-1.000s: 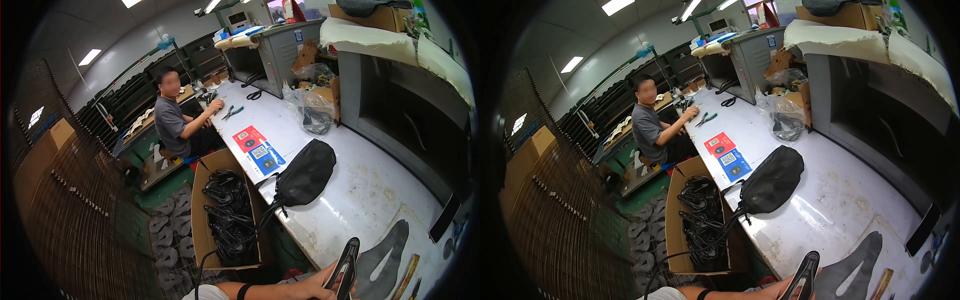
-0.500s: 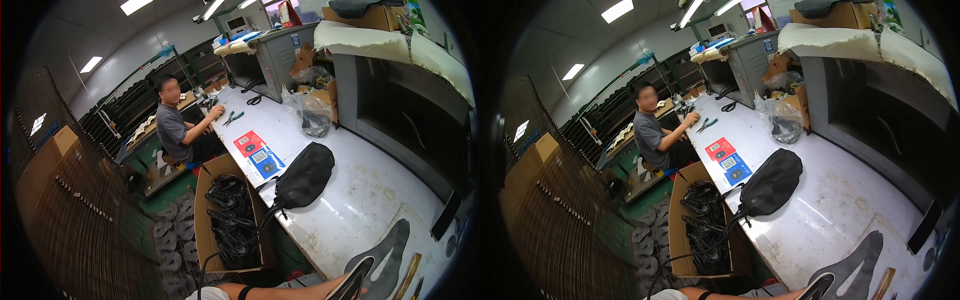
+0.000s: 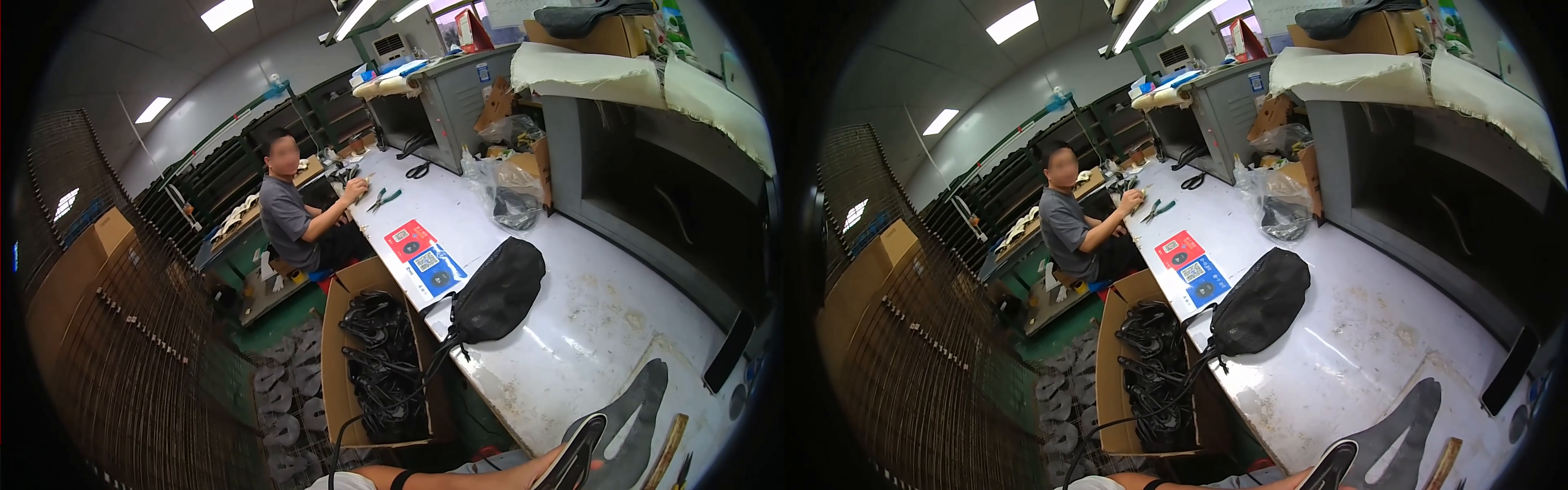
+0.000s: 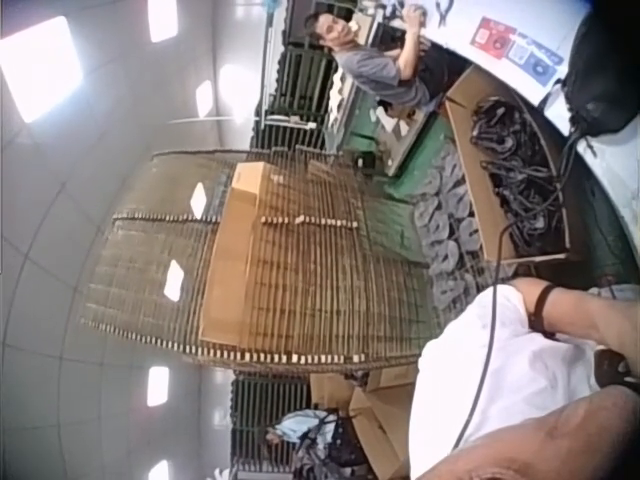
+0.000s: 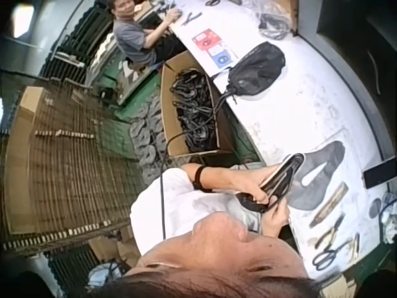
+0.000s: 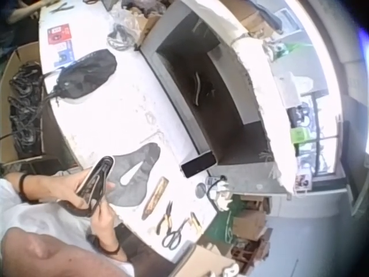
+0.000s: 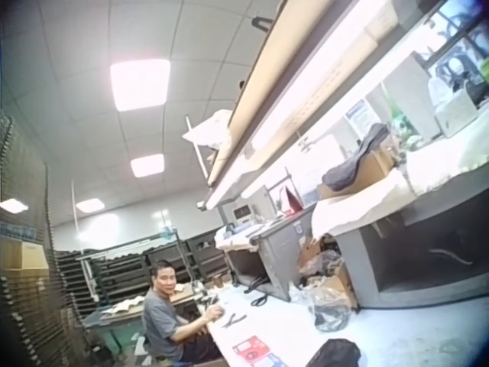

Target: The person trims the edges of a bicycle saddle with shears, places it onto a leather piece, and then uses a utility knife to trim excess material from the underside and the inner opening.

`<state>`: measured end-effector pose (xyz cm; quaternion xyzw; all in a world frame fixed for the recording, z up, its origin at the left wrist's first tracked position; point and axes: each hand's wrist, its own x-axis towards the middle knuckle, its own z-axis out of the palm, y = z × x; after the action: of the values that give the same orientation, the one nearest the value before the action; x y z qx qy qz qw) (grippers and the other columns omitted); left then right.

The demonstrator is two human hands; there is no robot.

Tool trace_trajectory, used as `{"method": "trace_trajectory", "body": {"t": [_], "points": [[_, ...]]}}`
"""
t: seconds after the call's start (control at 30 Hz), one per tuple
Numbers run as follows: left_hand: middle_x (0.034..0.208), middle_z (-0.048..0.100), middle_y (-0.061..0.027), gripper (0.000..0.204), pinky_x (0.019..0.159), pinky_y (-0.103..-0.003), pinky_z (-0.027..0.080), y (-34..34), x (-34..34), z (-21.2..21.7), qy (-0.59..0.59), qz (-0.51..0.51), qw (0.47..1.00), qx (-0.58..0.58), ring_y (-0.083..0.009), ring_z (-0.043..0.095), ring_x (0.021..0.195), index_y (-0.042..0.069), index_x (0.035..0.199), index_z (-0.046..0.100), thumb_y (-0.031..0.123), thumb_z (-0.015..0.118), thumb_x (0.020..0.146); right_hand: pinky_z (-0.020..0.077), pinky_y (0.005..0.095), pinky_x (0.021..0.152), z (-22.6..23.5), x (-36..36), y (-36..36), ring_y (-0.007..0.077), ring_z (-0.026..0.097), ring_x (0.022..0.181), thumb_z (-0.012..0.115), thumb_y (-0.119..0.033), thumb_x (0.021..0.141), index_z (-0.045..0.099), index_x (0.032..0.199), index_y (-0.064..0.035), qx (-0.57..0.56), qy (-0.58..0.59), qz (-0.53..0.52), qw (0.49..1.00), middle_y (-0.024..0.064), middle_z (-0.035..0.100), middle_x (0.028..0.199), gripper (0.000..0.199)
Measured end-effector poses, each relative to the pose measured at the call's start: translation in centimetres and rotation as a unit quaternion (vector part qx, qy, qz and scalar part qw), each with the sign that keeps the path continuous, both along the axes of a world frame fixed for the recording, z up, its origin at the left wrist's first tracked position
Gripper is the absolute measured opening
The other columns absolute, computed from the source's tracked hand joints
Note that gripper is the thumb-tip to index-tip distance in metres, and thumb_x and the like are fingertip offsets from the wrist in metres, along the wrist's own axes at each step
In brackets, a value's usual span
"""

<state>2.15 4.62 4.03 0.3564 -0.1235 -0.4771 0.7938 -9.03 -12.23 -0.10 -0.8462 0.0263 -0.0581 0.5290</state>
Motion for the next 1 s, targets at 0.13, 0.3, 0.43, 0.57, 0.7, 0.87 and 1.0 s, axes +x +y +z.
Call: {"method": "trace_trajectory", "body": {"t": [0.13, 0.3, 0.43, 0.57, 0.7, 0.87, 1.0], "points": [[0.122, 0.054, -0.006, 0.103, 0.08, -0.026, 0.053, -0.2, -0.3, -0.2, 0.009, 0.018, 1.0, -0.009, -0.0118, 0.059, 0.098, 0.007, 0.161, 0.02, 0.007, 0.082, 0.078, 0.0444, 0.0526, 0.058, 0.0, 0.0, 0.1, 0.0536, 0.058, 0.069, 0.066, -0.009, 0.099, 0.067, 0.108, 0.0067, -0.039, -0.046, -0.013, 0.998, 0.0309, 0.063, 0.076, 0.018], [0.138, 0.052, -0.009, 0.104, 0.083, -0.028, 0.054, -0.2, -0.5, -0.1, 0.011, 0.019, 1.0, 0.002, -0.0128, 0.059, 0.103, 0.01, 0.16, 0.02, 0.007, 0.083, 0.077, 0.0428, 0.0536, 0.055, -0.6, -0.2, -0.3, 0.0521, 0.058, 0.064, 0.065, -0.008, 0.099, 0.064, 0.116, 0.0096, -0.088, -0.07, 0.016, 0.993, 0.0312, 0.06, 0.072, 0.024], [0.144, 0.052, -0.0106, 0.103, 0.084, -0.028, 0.054, -0.3, -0.7, -0.3, 0.011, 0.027, 0.999, 0.017, -0.0134, 0.059, 0.103, 0.01, 0.159, 0.022, 0.005, 0.081, 0.075, 0.0421, 0.0528, 0.052, -0.8, -0.1, -0.5, 0.0507, 0.057, 0.059, 0.063, -0.008, 0.1, 0.06, 0.124, 0.0117, -0.098, -0.082, 0.029, 0.991, 0.0307, 0.059, 0.069, 0.031], [0.146, 0.051, -0.0118, 0.101, 0.083, -0.028, 0.055, -0.5, -1.1, -1.4, 0.021, 0.034, 0.999, 0.009, -0.0138, 0.061, 0.102, 0.01, 0.159, 0.022, 0.001, 0.078, 0.075, 0.0425, 0.0529, 0.052, -0.6, -0.3, -0.7, 0.0506, 0.057, 0.059, 0.063, -0.009, 0.101, 0.06, 0.127, 0.0113, -0.107, -0.056, 0.035, 0.992, 0.0308, 0.059, 0.069, 0.033], [0.137, 0.053, -0.0102, 0.103, 0.08, -0.029, 0.055, -0.8, -1.0, -2.3, 0.008, 0.012, 1.0, -0.001, -0.014, 0.061, 0.1, 0.012, 0.16, 0.019, 0.002, 0.081, 0.079, 0.0434, 0.0529, 0.053, -1.2, -0.6, -1.2, 0.0502, 0.058, 0.059, 0.062, -0.011, 0.102, 0.06, 0.127, 0.0101, -0.108, -0.04, 0.028, 0.993, 0.0306, 0.06, 0.069, 0.033], [0.127, 0.053, -0.0083, 0.11, 0.085, -0.031, 0.053, -1.4, -1.6, -1.4, -0.029, 0.057, 0.998, 0.004, -0.0147, 0.06, 0.104, 0.013, 0.163, 0.014, 0.011, 0.088, 0.081, 0.0471, 0.0524, 0.057, -1.1, -0.9, -2.2, 0.049, 0.062, 0.063, 0.064, -0.013, 0.1, 0.064, 0.125, 0.009, -0.092, -0.031, 0.042, 0.994, 0.0296, 0.064, 0.074, 0.033], [0.131, 0.055, -0.0098, 0.101, 0.089, -0.038, 0.053, -1.6, -0.7, -2.5, -0.028, 0.193, 0.976, -0.102, -0.0208, 0.062, 0.109, 0.009, 0.16, 0.02, 0.016, 0.087, 0.085, 0.0483, 0.0532, 0.06, -1.2, -1.5, -3.0, 0.0489, 0.064, 0.066, 0.066, -0.012, 0.099, 0.066, 0.123, 0.0089, -0.052, -0.022, 0.07, 0.996, 0.0292, 0.066, 0.077, 0.032]]}}
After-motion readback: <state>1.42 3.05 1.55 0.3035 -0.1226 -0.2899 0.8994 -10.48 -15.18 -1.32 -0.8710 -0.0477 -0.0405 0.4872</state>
